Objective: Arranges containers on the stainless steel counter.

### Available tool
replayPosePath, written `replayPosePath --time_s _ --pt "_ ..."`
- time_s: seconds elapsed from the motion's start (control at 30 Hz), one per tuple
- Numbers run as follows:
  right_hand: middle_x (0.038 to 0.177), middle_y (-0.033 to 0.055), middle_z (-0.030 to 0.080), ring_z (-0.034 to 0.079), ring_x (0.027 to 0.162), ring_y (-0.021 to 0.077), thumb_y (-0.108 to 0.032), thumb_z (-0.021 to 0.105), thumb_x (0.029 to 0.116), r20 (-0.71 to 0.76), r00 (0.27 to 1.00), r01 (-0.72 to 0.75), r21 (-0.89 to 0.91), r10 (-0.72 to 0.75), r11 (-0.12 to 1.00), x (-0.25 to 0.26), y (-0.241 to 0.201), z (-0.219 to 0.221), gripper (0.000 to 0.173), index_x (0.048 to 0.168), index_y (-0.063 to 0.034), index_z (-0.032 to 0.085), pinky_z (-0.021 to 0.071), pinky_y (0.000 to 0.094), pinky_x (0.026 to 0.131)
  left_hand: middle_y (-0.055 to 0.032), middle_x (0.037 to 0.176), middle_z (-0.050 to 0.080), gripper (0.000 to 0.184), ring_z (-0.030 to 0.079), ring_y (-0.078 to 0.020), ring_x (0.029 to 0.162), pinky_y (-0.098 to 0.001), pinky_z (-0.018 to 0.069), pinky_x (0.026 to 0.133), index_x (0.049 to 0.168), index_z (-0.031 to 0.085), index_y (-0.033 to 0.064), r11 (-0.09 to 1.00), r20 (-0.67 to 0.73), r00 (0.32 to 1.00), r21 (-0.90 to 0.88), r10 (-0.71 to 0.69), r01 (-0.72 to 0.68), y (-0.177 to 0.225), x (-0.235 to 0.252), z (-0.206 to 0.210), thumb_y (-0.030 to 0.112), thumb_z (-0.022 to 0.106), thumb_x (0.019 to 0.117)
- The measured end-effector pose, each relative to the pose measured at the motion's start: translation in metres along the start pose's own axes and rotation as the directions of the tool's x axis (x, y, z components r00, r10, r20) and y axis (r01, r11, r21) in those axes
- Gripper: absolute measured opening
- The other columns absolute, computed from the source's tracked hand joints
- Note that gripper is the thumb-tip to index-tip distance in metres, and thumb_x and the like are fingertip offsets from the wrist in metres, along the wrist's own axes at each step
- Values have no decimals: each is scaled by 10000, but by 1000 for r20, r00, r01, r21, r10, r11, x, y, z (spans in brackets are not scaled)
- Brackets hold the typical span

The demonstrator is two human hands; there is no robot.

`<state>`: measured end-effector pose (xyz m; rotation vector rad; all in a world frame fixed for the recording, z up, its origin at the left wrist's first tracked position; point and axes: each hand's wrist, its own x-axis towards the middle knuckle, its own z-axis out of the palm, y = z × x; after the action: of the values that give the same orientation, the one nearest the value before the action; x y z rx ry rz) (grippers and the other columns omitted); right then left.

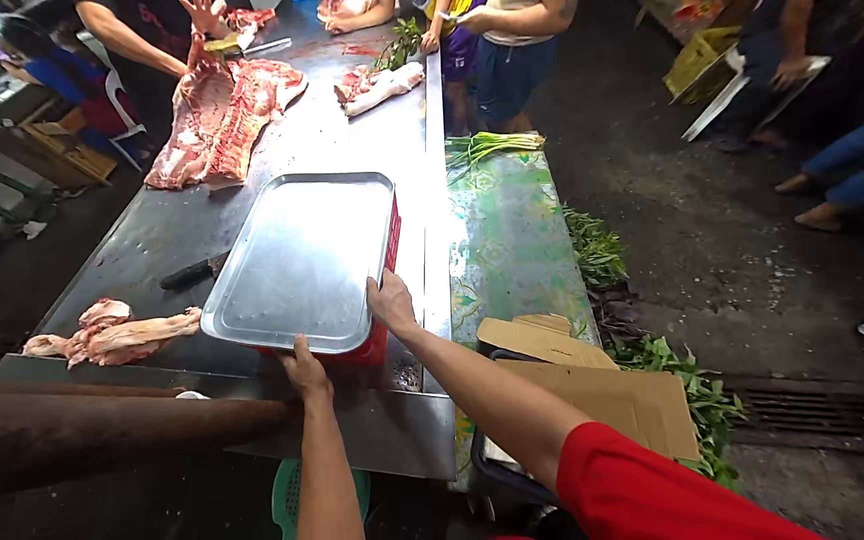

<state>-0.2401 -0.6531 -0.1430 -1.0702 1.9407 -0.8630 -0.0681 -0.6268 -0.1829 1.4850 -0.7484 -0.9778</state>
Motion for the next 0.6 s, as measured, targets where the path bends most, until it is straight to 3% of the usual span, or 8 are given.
replayPosePath --time_s 0.07,0.1,0.17,0.23,0.33,0.43,0.5,0.6 --pt "1207 259 676 666 1128 410 -481 458 1073 3 996 84 90 -85 992 8 21 -3 566 1371 -21 601 527 613 954 -203 1551 447 659 544 -272 1353 -486 505 1072 1634 175 113 1000 -5 1000 14 4 -4 0 -2 -1 377 454 1099" --pt "1132 236 706 707 1028 380 -548 442 1059 -4 995 100 156 -100 983 13 35 -4 612 1371 -47 602 567 599 890 -186 1579 419 668 518 -268 1383 -496 493 1089 1641 162 130 999 -4 1000 36 21 -20 -3 -3 -5 432 417 1103" --pt "1148 221 708 731 991 328 -537 421 1075 47 998 12 349 -30 937 13 47 -29 628 1449 -45 535 593 535 905 -132 1673 271 671 384 -241 1486 -508 411 1165 1657 90 170 995 39 997 73 72 -74 -9 -4 -18 488 310 1109" --pt "1153 194 709 737 977 284 -502 406 1093 41 999 -34 476 16 879 -8 63 -67 589 1443 -44 525 607 478 890 -97 1713 163 683 264 -216 1546 -513 325 1220 1663 74 179 992 88 993 93 75 -83 -10 -12 -29 531 237 1101" --pt "1070 139 727 742 899 234 -449 405 1107 71 997 -11 461 -24 887 -61 108 -119 508 1356 -43 582 625 430 834 -94 1710 183 710 248 -211 1553 -524 297 1233 1655 151 158 996 136 991 90 4 -16 -12 -25 -37 580 206 1086" --pt "1021 133 742 745 888 237 -300 455 1091 175 984 -45 339 -16 940 -119 164 -150 406 1301 1 629 631 430 851 -109 1674 274 707 362 -265 1496 -568 400 1150 1651 168 199 994 175 981 83 -88 74 -4 -32 -29 599 270 1076" --pt "1017 127 746 743 882 229 -264 475 1079 211 975 -133 296 71 946 -162 194 -160 379 1275 11 646 630 430 851 -152 1588 406 669 495 -335 1381 -604 512 992 1629 209 236 989 154 978 41 -144 139 7 -37 -14 564 385 1073" --pt "955 106 741 740 832 207 -208 503 1070 206 960 -251 317 192 915 -212 226 -162 311 1225 1 673 636 397 800 -191 1495 497 673 577 -359 1284 -599 553 914 1605 247 219 981 91 978 -31 -187 190 17 -40 10 518 496 1056"
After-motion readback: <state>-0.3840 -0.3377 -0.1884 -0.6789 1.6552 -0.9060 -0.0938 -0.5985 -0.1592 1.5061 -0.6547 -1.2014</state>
